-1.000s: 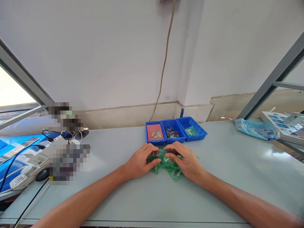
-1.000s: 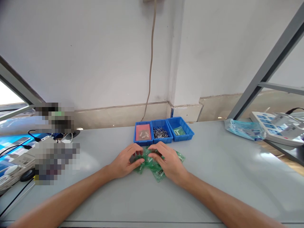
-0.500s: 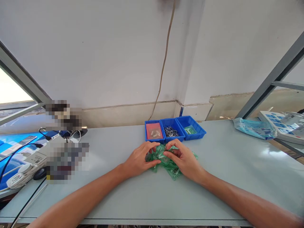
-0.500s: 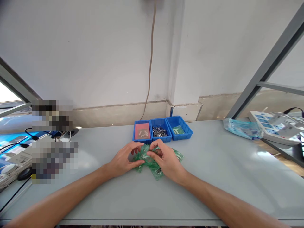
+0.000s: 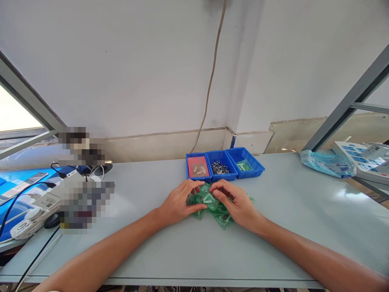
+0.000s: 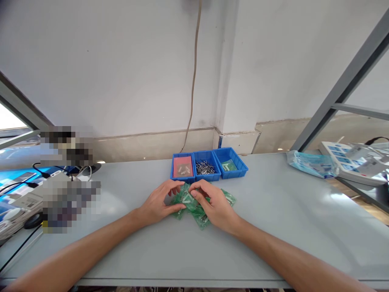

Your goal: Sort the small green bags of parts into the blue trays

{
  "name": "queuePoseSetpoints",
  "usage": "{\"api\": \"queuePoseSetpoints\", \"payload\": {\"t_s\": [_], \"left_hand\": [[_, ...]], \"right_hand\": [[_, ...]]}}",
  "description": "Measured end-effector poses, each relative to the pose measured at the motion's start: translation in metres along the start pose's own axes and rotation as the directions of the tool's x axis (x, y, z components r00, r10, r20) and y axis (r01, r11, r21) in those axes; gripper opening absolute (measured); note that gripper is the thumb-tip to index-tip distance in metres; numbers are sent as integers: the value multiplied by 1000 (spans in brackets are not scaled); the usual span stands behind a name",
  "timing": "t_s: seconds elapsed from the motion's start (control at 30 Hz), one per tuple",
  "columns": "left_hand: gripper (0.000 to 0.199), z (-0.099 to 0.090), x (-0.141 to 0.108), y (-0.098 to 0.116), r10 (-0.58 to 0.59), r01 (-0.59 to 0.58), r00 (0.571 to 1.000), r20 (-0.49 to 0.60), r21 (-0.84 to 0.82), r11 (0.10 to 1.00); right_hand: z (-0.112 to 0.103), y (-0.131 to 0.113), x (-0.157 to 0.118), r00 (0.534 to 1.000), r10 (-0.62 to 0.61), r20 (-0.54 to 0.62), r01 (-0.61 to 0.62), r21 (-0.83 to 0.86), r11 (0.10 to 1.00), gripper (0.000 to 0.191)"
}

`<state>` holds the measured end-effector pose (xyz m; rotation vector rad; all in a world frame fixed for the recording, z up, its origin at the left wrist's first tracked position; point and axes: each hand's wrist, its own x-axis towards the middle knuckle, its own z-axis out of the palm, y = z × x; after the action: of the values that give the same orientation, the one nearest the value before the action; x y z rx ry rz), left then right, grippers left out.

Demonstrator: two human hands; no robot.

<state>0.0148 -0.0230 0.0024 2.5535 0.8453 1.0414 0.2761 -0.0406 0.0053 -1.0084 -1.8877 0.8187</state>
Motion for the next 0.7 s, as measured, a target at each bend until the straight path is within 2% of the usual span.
{"api": "queuePoseSetpoints", "payload": {"t_s": [0.13, 0.33, 0.53, 0.7], "left_hand": [[61, -2, 1, 2, 20, -20, 1000, -13, -16, 1000], [32, -6, 3, 3, 102, -102, 994, -46, -5, 995], [26, -6, 3, 2, 141, -139, 986, -95, 27, 990], [22, -6, 4, 3, 142, -138, 983, -116, 35, 990]], "right_hand": [[-2, -2, -1, 1000, 4, 12, -4, 2, 1000, 32], [-3, -3, -2, 998, -49, 49, 48, 12, 999, 33], [-2, -5, -3, 992, -74, 100, 74, 11, 997, 36], [-1, -8, -2, 989, -100, 106, 109, -81, 991, 25]]}}
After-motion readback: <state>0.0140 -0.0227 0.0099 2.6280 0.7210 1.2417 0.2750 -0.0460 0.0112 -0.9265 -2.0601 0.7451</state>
